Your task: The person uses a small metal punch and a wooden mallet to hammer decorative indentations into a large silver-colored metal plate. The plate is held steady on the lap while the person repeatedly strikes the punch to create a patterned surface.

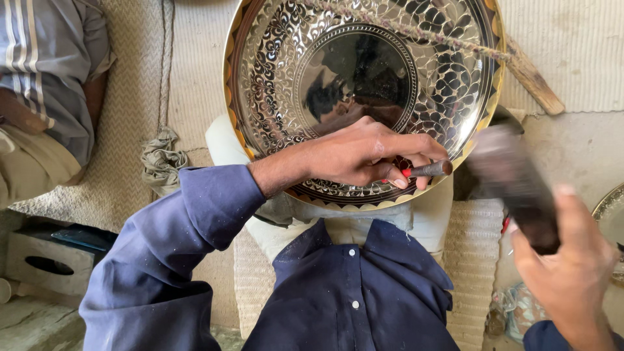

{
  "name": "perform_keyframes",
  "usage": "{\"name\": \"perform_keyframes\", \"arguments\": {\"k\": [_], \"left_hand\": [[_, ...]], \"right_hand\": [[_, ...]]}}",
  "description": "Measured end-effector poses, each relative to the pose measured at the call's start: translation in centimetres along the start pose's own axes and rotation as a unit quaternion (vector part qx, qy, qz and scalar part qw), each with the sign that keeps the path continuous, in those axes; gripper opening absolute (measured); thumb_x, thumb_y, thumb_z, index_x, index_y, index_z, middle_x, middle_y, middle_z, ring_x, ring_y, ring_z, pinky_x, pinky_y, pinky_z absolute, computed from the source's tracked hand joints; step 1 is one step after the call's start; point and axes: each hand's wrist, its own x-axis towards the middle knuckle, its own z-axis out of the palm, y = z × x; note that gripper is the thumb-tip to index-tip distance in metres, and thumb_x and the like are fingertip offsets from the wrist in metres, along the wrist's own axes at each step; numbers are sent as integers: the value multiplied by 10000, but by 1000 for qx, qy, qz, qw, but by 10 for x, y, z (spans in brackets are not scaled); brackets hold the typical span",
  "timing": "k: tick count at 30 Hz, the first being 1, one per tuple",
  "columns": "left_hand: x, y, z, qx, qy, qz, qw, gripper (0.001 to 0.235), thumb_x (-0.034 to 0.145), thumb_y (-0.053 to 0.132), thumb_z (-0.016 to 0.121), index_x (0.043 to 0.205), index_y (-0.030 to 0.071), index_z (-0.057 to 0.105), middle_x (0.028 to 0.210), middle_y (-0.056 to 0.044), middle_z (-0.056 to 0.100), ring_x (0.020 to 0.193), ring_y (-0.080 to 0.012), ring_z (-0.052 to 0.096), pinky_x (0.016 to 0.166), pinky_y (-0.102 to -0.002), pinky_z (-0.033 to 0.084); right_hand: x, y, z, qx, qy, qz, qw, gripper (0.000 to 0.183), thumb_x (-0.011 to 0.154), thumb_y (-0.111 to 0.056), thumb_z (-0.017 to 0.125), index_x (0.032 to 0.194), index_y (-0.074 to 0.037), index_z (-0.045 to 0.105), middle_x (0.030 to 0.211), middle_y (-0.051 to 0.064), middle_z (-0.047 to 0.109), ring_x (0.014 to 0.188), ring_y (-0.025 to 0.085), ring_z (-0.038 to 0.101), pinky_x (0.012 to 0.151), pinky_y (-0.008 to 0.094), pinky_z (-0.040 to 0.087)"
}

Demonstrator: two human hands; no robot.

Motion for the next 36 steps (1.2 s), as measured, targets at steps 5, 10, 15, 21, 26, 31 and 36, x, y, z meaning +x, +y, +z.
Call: {"name": "perform_keyframes", "arguments": {"k": [5, 10, 15, 21, 26, 31, 36], "left_hand": [[0, 1, -1, 6, -3, 4, 1000, 593, 959, -6, 707, 1477, 179, 484, 1205, 28, 773, 1135, -185, 772, 895, -353, 651], [1, 4, -3, -7, -12, -3, 1000, 582, 968, -4, 713, 1470, 177, 483, 1198, 46, 773, 1118, -176, 774, 885, -355, 644], [1, 5, -3, 1, -12, -3, 1000, 609, 938, -44, 693, 1466, 185, 495, 1200, 47, 773, 1157, -183, 763, 917, -359, 646], [2, 4, -5, -1, -17, 11, 1000, 651, 908, -95, 673, 1468, 182, 495, 1232, 23, 762, 1195, -200, 747, 931, -380, 640], [3, 6, -7, -12, -25, 2, 1000, 662, 894, -116, 653, 1462, 188, 502, 1228, 31, 768, 1182, -196, 759, 929, -362, 650], [4, 8, -8, -13, -34, -10, 999, 619, 920, -92, 664, 1453, 181, 508, 1233, 37, 768, 1137, -188, 765, 902, -365, 641], [6, 9, -9, -4, -43, 2, 999, 519, 948, -56, 697, 1380, 189, 549, 1204, 51, 772, 1097, -170, 781, 871, -347, 654]], "right_hand": [[-2, 3, -1, -145, 0, -85, 986, 819, 642, 89, 778, 1392, -48, 478, 952, 206, 669, 785, 333, 669, 713, 424, 548], [-1, 3, -4, 12, -5, 1, 1000, 689, 727, 44, 766, 1361, -22, 505, 953, 141, 665, 782, 273, 660, 705, 381, 543], [-5, 4, -2, 122, -7, 70, 990, 608, 806, -21, 784, 1341, -52, 497, 978, 79, 669, 796, 221, 659, 729, 338, 541], [-11, 11, 1, 69, -7, 95, 993, 655, 796, -22, 787, 1398, -50, 532, 1025, 91, 708, 824, 244, 689, 726, 351, 562], [-14, 17, 3, 35, -11, 88, 995, 599, 800, -37, 792, 1345, -3, 545, 1046, 126, 721, 858, 235, 720, 752, 341, 582], [-16, 19, 8, 28, 22, 23, 999, 691, 830, -84, 777, 1436, 62, 479, 1073, 188, 705, 912, 256, 716, 783, 372, 578], [-19, 24, 19, -9, 19, 64, 998, 669, 776, -35, 781, 1372, 36, 485, 966, 247, 680, 800, 314, 706, 708, 408, 576]]}}
